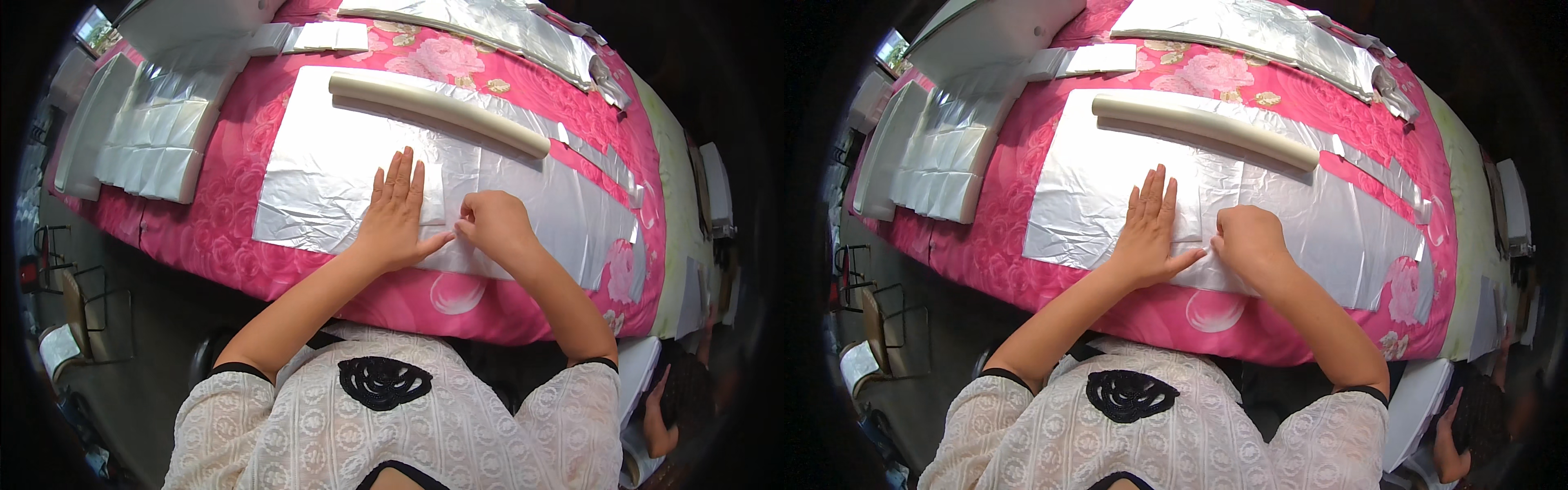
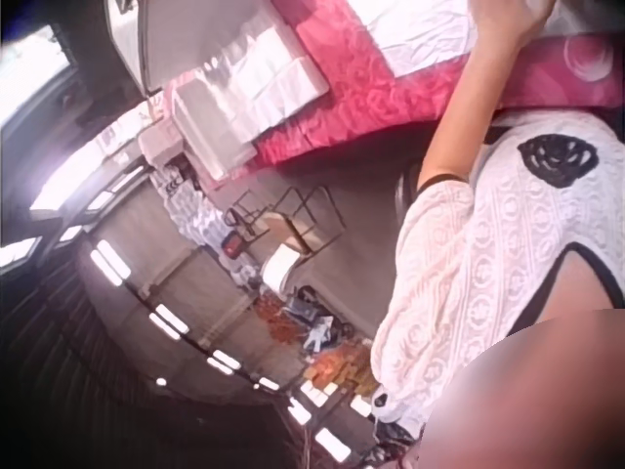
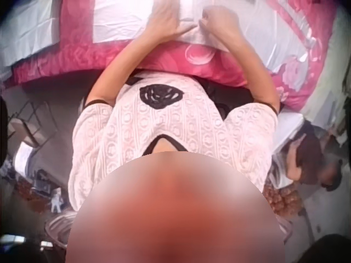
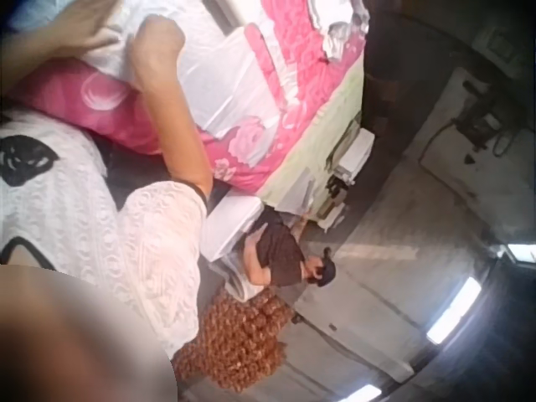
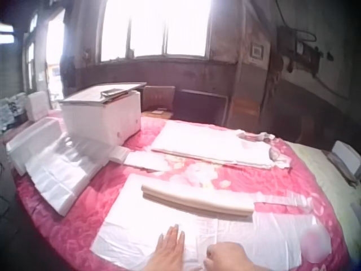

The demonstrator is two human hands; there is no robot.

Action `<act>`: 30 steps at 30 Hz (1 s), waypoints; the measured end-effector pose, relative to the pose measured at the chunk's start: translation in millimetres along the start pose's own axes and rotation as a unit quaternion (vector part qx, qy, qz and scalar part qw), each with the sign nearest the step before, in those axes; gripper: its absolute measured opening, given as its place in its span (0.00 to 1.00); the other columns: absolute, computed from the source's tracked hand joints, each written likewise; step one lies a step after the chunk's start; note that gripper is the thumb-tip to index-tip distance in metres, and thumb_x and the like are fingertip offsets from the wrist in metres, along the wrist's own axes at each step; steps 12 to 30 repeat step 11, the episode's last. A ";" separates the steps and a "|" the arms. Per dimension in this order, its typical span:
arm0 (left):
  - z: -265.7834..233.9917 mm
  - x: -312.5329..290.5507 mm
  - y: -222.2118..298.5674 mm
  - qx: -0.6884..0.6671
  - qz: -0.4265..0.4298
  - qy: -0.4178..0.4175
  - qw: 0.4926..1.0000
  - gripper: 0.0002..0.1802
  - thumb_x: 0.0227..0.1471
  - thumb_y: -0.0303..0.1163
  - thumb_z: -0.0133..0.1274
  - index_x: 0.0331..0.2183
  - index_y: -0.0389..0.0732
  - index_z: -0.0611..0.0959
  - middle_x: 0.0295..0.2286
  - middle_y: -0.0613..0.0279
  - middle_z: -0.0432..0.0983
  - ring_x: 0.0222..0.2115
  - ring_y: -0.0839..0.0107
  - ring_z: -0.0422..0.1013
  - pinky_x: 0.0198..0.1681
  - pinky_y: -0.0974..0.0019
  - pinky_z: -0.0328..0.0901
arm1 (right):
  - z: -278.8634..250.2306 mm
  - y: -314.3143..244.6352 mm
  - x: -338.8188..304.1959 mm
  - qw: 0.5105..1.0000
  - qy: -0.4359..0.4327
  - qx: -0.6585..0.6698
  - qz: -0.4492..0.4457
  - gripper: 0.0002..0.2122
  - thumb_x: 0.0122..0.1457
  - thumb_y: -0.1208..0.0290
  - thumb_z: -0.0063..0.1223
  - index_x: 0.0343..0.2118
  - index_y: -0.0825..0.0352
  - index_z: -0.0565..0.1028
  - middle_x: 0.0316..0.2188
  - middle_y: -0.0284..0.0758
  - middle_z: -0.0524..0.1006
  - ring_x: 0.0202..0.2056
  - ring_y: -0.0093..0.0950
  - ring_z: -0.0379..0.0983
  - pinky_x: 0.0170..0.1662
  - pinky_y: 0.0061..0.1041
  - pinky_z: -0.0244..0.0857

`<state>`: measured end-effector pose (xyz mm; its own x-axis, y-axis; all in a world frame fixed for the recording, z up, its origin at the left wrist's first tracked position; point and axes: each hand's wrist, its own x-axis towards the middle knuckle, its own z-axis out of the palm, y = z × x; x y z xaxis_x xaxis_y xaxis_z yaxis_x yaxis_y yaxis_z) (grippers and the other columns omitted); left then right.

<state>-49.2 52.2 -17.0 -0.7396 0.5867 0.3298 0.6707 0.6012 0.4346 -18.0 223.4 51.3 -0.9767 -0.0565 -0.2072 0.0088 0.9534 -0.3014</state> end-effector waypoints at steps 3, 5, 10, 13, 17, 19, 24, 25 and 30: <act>-21.4 -24.8 -3.3 -0.158 -0.071 0.049 0.984 0.44 0.45 0.45 0.57 0.56 0.30 0.59 0.56 0.37 0.51 0.59 0.51 0.49 0.60 0.50 0.44 | 12.3 -2.1 8.3 0.974 0.154 -0.009 -0.165 0.17 0.47 0.66 0.58 0.38 0.69 0.74 0.37 0.40 0.75 0.40 0.37 0.71 0.44 0.33 0.64; -48.4 -51.0 -4.2 -0.420 -0.170 -0.026 0.891 0.25 0.50 0.31 0.55 0.48 0.30 0.71 0.46 0.43 0.68 0.48 0.58 0.67 0.51 0.57 0.61 | 27.0 -6.2 21.7 0.961 0.147 -0.005 -0.236 0.23 0.52 0.64 0.53 0.50 0.69 0.67 0.53 0.43 0.65 0.55 0.41 0.58 0.57 0.36 0.52; -93.3 -134.2 -19.1 -0.562 -0.359 -0.233 0.708 0.13 0.56 0.29 0.47 0.39 0.31 0.79 0.34 0.55 0.77 0.37 0.69 0.74 0.42 0.68 0.69 | 63.6 -18.7 49.2 0.969 0.101 -0.011 -0.224 0.31 0.57 0.52 0.44 0.59 0.67 0.57 0.61 0.49 0.51 0.63 0.44 0.41 0.63 0.42 0.35; -94.3 -129.5 -22.6 -0.561 -0.355 -0.225 0.713 0.13 0.56 0.29 0.47 0.39 0.31 0.79 0.34 0.55 0.77 0.37 0.69 0.74 0.42 0.68 0.69 | 69.6 -30.1 50.2 0.977 0.059 -0.010 -0.207 0.36 0.54 0.46 0.45 0.60 0.65 0.54 0.62 0.47 0.47 0.64 0.43 0.39 0.64 0.43 0.31; -94.3 -129.5 -22.6 -0.561 -0.355 -0.225 0.713 0.13 0.56 0.29 0.47 0.39 0.31 0.79 0.34 0.55 0.77 0.37 0.69 0.74 0.42 0.68 0.69 | 69.6 -30.1 50.2 0.977 0.059 -0.010 -0.207 0.36 0.54 0.46 0.45 0.60 0.65 0.54 0.62 0.47 0.47 0.64 0.43 0.39 0.64 0.43 0.31; -94.3 -129.5 -22.6 -0.561 -0.355 -0.225 0.713 0.13 0.56 0.29 0.47 0.39 0.31 0.79 0.34 0.55 0.77 0.37 0.69 0.74 0.42 0.68 0.69 | 69.6 -30.1 50.2 0.977 0.059 -0.010 -0.207 0.36 0.54 0.46 0.45 0.60 0.65 0.54 0.62 0.47 0.47 0.64 0.43 0.39 0.64 0.43 0.31; -94.3 -129.5 -22.6 -0.561 -0.355 -0.225 0.713 0.13 0.56 0.29 0.47 0.39 0.31 0.79 0.34 0.55 0.77 0.37 0.69 0.74 0.42 0.68 0.69 | 69.6 -30.1 50.2 0.977 0.059 -0.010 -0.207 0.36 0.54 0.46 0.45 0.60 0.65 0.54 0.62 0.47 0.47 0.64 0.43 0.39 0.64 0.43 0.31; -94.3 -129.5 -22.6 -0.561 -0.355 -0.225 0.713 0.13 0.56 0.29 0.47 0.39 0.31 0.79 0.34 0.55 0.77 0.37 0.69 0.74 0.42 0.68 0.69 | 69.6 -30.1 50.2 0.977 0.059 -0.010 -0.207 0.36 0.54 0.46 0.45 0.60 0.65 0.54 0.62 0.47 0.47 0.64 0.43 0.39 0.64 0.43 0.31; -94.3 -129.5 -22.6 -0.561 -0.355 -0.225 0.713 0.13 0.56 0.29 0.47 0.39 0.31 0.79 0.34 0.55 0.77 0.37 0.69 0.74 0.42 0.68 0.69 | 69.6 -30.1 50.2 0.977 0.059 -0.010 -0.207 0.36 0.54 0.46 0.45 0.60 0.65 0.54 0.62 0.47 0.47 0.64 0.43 0.39 0.64 0.43 0.31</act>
